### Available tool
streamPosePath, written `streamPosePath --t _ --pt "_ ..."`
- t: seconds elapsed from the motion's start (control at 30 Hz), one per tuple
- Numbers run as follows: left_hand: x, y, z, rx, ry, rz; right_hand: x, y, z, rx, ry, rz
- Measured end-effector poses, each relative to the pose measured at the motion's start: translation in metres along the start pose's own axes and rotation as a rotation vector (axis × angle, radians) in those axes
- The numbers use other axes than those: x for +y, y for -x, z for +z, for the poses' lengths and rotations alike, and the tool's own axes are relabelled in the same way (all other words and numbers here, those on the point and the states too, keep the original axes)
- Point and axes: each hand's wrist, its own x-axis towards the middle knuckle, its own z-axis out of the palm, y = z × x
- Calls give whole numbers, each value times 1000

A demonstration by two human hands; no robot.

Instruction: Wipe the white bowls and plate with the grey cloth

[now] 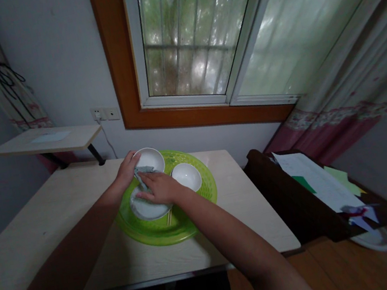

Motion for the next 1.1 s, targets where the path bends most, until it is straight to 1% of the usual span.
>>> streamPosePath --t 0.07,0.13,0.3,0.4,0.5,0.63,0.7,0.77,0.87,0.97,1.03,1.1 --pt "-1 0 3 -40 28 -11 3 0 8 13 17 -9" --pt "-3 0 5 -91 37 4 4 -1 14 32 51 14" --pt "-6 -2 8 -201 37 77 7 0 18 90 170 128" --pt "-4 -2 6 -210 33 86 8 0 16 110 256 209" --pt "-3 -2 3 -169 -9 75 5 -2 10 77 288 245" --pt "-4 -4 0 -73 -32 97 -2 -3 -5 -26 220 222" --pt "-6 -5 0 -57 2 99 -3 -2 -11 -41 155 181" --pt "-7 -6 1 -60 41 84 -3 -1 -13 -30 84 119" --pt "-10 -8 3 -64 93 61 -1 -1 -8 3 30 33" --pt "-14 -8 7 -110 121 60 2 -3 3 25 82 -2" --pt "-16 -9 10 -169 130 75 5 -4 10 40 148 6" --pt "-17 -10 12 -211 131 98 8 -4 15 66 217 47"
